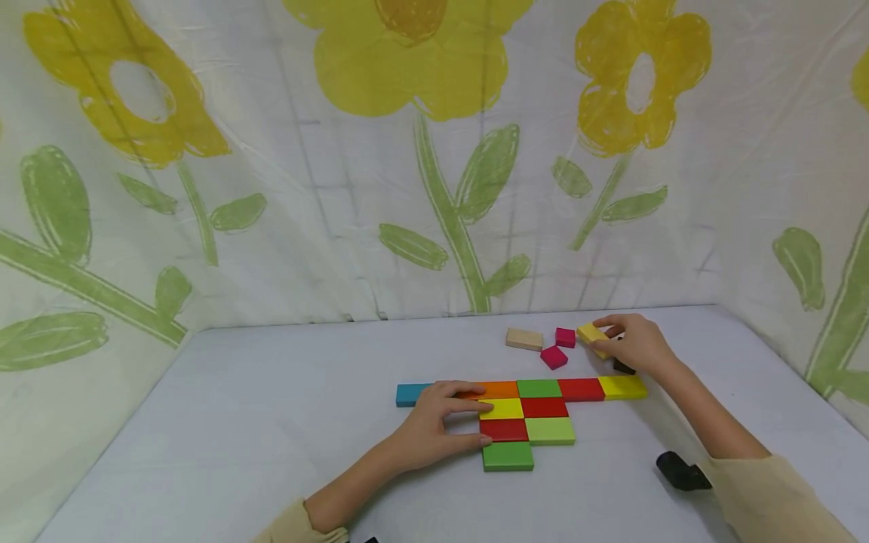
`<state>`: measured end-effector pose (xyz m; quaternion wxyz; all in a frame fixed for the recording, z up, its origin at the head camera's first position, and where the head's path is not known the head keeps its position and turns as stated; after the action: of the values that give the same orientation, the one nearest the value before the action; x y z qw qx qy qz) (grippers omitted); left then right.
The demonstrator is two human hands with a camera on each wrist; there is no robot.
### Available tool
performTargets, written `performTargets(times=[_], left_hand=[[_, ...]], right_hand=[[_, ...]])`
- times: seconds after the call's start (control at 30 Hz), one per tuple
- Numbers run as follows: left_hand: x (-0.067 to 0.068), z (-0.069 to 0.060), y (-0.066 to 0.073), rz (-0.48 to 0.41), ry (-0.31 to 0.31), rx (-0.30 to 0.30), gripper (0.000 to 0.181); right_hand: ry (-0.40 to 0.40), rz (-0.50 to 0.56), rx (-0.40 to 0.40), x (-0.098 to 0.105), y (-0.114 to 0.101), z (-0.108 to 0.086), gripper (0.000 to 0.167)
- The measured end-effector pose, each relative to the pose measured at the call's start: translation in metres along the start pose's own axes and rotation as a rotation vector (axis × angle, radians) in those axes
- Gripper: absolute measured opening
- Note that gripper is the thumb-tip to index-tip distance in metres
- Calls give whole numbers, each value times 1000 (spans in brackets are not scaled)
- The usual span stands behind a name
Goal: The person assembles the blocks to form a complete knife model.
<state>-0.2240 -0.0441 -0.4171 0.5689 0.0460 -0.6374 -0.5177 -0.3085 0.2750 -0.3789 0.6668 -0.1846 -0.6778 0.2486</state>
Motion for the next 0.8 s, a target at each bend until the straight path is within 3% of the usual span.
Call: performTargets(times=[0.4, 0.8], left_hand=[[1, -1, 1, 3, 5, -7, 41], [0, -1, 2, 12, 15, -22, 41]], right_hand=[[6, 32, 44, 4, -11, -16, 44], [-22, 72, 98, -2, -27, -45, 47]])
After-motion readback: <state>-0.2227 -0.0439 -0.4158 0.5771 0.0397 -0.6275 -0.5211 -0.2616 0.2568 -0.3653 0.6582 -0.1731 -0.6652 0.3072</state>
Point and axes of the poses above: each hand's wrist, its own z-axis towards the middle knuckle, its own x-axis out of the back of the hand, y = z × x, the point moved 7 cm from there along z, towards the middle knuckle, and after that the axes turned 3 degrees about z, right-handed, at the moved point
